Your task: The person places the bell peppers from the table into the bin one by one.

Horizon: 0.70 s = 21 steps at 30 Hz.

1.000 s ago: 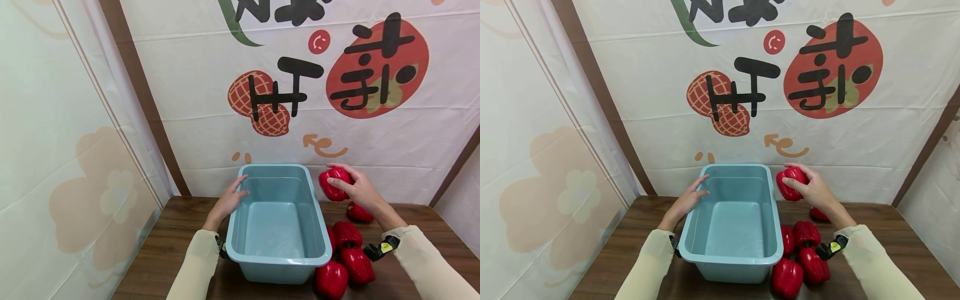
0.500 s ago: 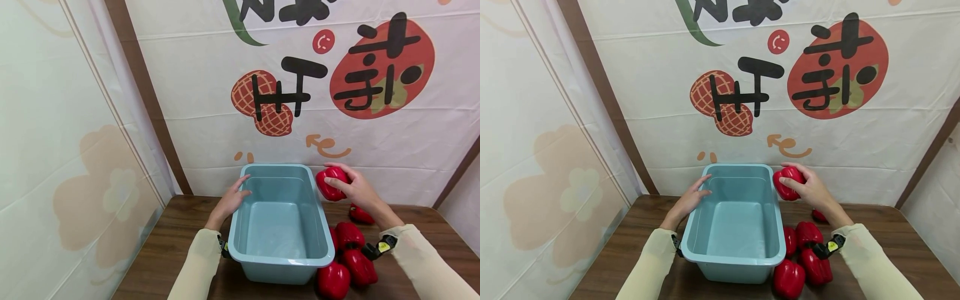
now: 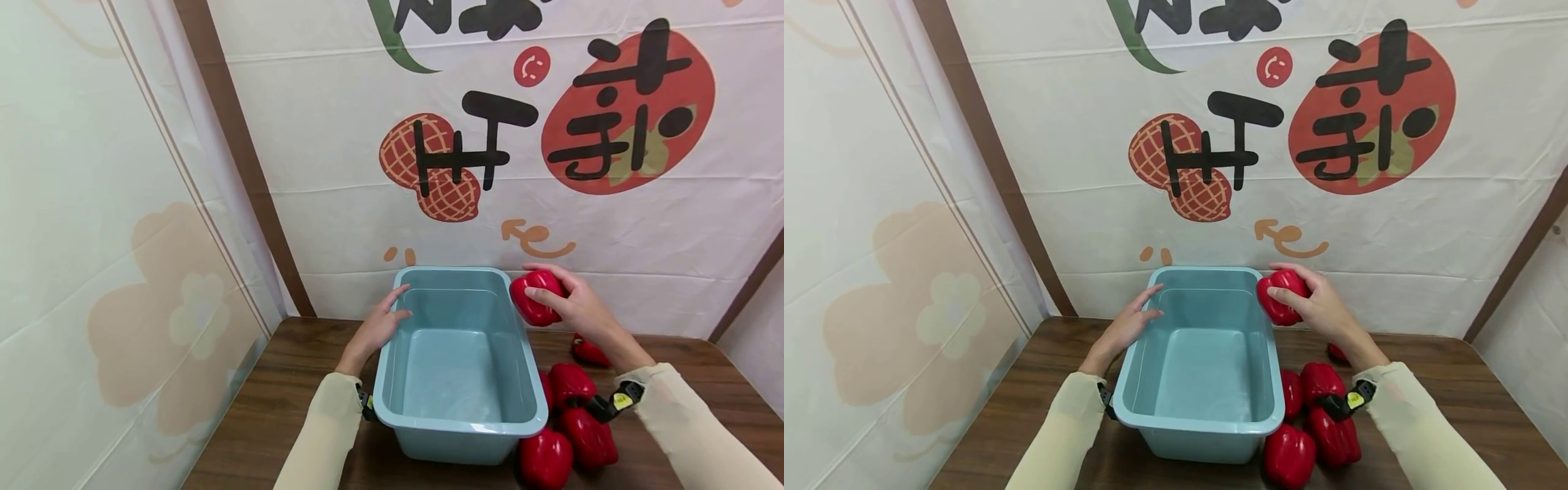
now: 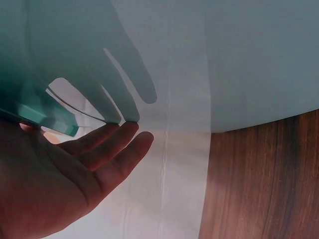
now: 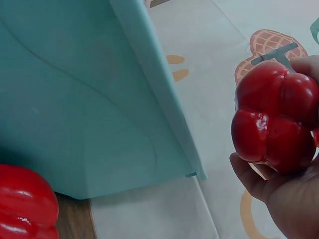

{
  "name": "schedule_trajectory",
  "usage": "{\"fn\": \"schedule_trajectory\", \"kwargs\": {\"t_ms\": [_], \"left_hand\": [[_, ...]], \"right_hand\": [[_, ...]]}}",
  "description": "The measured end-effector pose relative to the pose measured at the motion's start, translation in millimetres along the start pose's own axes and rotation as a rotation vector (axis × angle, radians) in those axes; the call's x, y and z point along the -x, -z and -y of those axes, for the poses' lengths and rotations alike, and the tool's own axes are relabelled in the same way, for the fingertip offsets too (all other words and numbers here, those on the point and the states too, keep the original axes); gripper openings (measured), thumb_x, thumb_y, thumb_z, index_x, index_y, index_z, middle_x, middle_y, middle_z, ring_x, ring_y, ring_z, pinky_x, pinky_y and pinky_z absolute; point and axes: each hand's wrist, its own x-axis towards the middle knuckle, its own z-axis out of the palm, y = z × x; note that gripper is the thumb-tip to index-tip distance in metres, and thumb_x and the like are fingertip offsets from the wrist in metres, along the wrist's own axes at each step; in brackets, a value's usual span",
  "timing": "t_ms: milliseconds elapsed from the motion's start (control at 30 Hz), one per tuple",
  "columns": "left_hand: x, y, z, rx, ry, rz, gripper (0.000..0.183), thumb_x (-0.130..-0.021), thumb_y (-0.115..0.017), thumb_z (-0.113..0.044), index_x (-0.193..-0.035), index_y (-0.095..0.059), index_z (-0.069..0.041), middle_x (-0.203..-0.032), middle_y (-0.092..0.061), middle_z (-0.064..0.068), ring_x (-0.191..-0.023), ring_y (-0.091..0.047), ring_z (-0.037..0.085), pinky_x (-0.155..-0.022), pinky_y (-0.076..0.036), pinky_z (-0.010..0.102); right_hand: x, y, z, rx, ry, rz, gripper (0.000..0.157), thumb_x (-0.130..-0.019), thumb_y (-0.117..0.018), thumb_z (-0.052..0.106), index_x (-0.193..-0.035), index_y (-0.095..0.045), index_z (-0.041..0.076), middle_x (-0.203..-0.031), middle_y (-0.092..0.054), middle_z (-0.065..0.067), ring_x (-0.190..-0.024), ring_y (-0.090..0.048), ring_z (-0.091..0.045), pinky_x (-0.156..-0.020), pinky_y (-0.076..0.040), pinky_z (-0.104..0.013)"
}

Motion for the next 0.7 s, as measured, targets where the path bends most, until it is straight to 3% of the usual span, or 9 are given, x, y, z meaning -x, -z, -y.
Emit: {"fn": "schedule_trajectory", "kwargs": {"t_ms": [700], "left_hand": [[-1.7, 0.4, 2.5, -0.005, 0.01, -0.009, 0.056, -0.099, -0.049, -0.028, -0.153, -0.035, -0.032, -0.161, -0.028, 0.008, -0.13, -0.047, 0.037, -0.099, -0.044, 0.06]], "right_hand": [[-13, -9.5, 4, -0.004, 0.0, 0.056, 0.059, -0.092, -0.069, 0.028, -0.145, -0.046, 0.018, -0.137, -0.049, -0.013, -0.119, -0.048, -0.036, -0.076, -0.057, -0.032]]}}
